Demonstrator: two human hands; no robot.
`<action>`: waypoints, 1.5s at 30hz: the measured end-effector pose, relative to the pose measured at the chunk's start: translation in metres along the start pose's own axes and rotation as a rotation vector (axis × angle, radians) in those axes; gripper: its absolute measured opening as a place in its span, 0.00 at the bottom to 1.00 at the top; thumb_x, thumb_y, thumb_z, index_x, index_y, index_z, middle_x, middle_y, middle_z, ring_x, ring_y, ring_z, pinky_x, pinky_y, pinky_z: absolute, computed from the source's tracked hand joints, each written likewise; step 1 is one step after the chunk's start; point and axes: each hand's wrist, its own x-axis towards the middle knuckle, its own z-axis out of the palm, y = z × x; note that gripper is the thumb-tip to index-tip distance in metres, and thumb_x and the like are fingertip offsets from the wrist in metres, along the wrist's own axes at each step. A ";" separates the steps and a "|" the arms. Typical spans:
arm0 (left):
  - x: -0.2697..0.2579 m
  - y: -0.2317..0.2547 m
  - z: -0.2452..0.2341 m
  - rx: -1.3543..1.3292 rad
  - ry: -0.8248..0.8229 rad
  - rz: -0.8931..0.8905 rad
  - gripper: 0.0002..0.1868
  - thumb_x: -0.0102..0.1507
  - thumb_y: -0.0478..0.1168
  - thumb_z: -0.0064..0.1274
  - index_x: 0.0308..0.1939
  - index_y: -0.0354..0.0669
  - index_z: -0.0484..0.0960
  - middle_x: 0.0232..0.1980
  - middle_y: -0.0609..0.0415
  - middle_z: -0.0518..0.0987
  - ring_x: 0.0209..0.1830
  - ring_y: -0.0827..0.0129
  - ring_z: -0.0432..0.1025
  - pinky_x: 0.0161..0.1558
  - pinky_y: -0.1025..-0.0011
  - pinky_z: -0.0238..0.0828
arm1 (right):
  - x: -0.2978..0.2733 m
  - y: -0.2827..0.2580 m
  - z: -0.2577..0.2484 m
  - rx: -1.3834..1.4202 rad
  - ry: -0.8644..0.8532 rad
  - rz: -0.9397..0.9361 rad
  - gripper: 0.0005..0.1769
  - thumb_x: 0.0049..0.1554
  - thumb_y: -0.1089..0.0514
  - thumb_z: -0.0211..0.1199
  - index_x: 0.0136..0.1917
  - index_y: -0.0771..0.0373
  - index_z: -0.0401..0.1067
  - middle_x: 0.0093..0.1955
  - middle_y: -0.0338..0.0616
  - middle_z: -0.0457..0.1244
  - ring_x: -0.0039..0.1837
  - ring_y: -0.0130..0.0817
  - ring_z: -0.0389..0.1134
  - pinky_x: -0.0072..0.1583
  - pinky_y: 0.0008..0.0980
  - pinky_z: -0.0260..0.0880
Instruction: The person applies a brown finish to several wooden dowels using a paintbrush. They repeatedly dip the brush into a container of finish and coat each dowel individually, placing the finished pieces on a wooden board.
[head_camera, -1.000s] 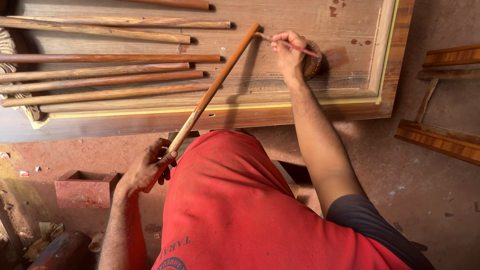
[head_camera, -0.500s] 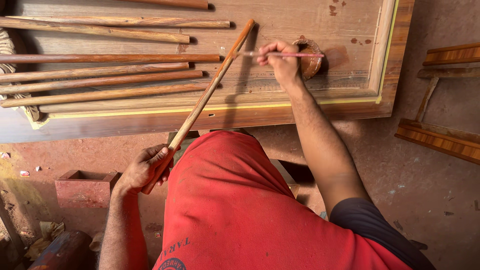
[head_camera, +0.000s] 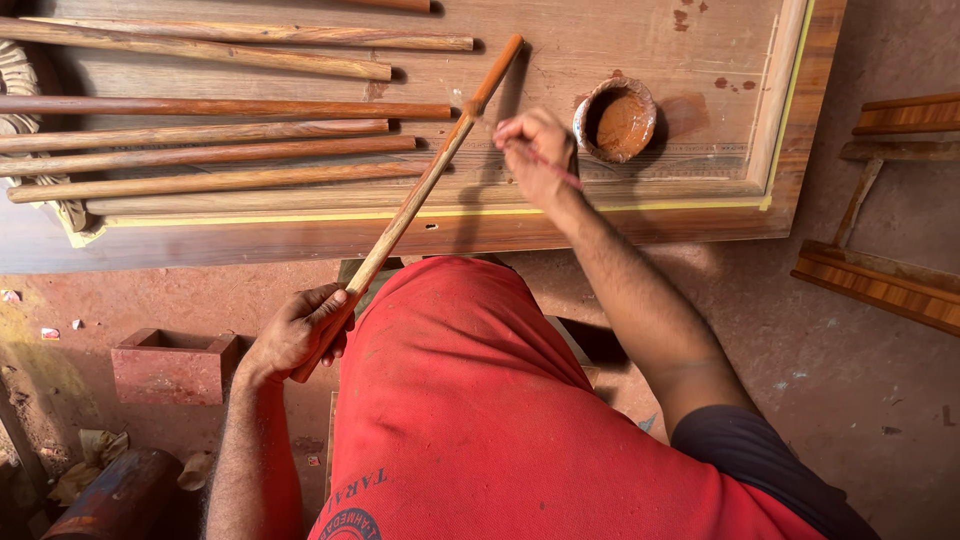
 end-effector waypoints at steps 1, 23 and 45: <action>0.001 0.000 0.000 0.017 0.006 -0.004 0.24 0.71 0.54 0.40 0.51 0.38 0.81 0.27 0.56 0.73 0.19 0.73 0.68 0.21 0.72 0.68 | -0.016 -0.016 0.003 0.035 -0.035 0.051 0.10 0.56 0.76 0.59 0.42 0.65 0.74 0.48 0.45 0.69 0.51 0.29 0.74 0.48 0.23 0.81; 0.019 -0.019 -0.011 -0.466 -0.161 0.063 0.21 0.75 0.51 0.36 0.51 0.34 0.73 0.28 0.45 0.79 0.13 0.71 0.66 0.13 0.75 0.62 | -0.037 0.026 -0.228 0.280 0.741 0.775 0.09 0.57 0.73 0.55 0.43 0.64 0.74 0.40 0.47 0.69 0.37 0.30 0.73 0.37 0.25 0.78; 0.019 -0.031 -0.003 -0.535 -0.205 0.096 0.22 0.73 0.50 0.37 0.55 0.33 0.73 0.26 0.49 0.78 0.13 0.73 0.65 0.12 0.76 0.61 | 0.059 0.041 -0.041 0.261 0.003 0.317 0.12 0.58 0.76 0.53 0.41 0.67 0.75 0.42 0.49 0.70 0.40 0.30 0.74 0.40 0.25 0.80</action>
